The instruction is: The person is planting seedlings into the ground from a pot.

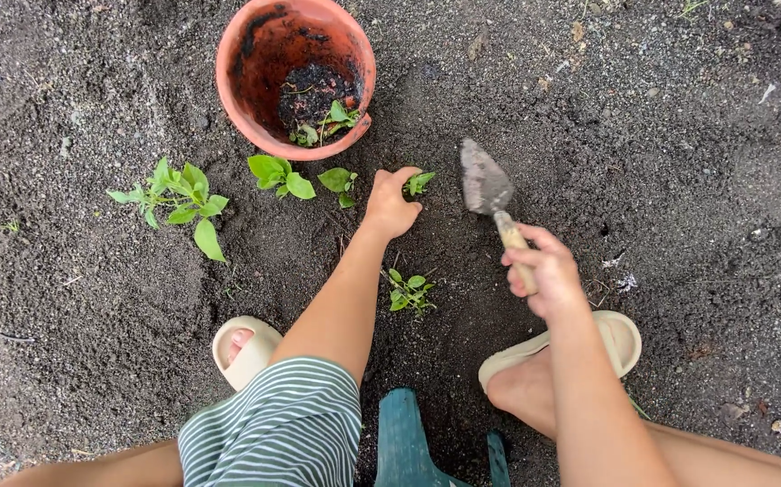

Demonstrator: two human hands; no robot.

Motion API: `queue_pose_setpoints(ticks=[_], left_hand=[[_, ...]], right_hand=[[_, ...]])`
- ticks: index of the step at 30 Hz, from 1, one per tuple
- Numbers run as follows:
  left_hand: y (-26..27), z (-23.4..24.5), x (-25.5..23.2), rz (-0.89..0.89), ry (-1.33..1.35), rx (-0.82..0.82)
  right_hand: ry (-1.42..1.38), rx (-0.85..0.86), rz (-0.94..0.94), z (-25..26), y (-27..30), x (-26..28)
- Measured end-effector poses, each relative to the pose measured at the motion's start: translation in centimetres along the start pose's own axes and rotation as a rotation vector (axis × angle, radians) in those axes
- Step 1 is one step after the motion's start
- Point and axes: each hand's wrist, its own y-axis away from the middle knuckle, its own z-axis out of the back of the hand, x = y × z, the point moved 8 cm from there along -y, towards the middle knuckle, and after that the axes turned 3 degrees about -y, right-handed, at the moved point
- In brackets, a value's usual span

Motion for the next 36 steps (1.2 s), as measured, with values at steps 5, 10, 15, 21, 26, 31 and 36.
queue_pose_setpoints(ticks=[5, 10, 15, 21, 26, 31, 36], left_hand=[[-0.4, -0.3, 0.7, 0.043, -0.159, 0.033], [0.1, 0.2, 2.0, 0.099, -0.018, -0.048], [2.6, -1.3, -1.4, -0.006, -0.039, -0.183], [4.6, -4.0, -4.6, 0.105, -0.056, -0.035], [3.7, -2.9, -6.2, 0.176, -0.061, 0.097], [3.7, -3.8, -5.7, 0.214, -0.083, 0.160], [3.1, -3.6, -5.2, 0.157, -0.120, 0.107]], right_hand=[[-0.249, 0.125, -0.089, -3.9, 0.3, -4.7], [-0.113, 0.111, -0.067, -5.7, -1.1, -5.0], [0.209, 0.095, 0.134, -4.5, -2.8, 2.4], [0.827, 0.057, 0.432, -5.7, -3.7, 12.6], [1.126, 0.077, 0.641, -10.6, -3.4, 13.9], [1.569, 0.127, 0.630, -12.1, -1.8, 16.3], [1.724, 0.144, 0.801, -12.4, -0.8, 17.7]])
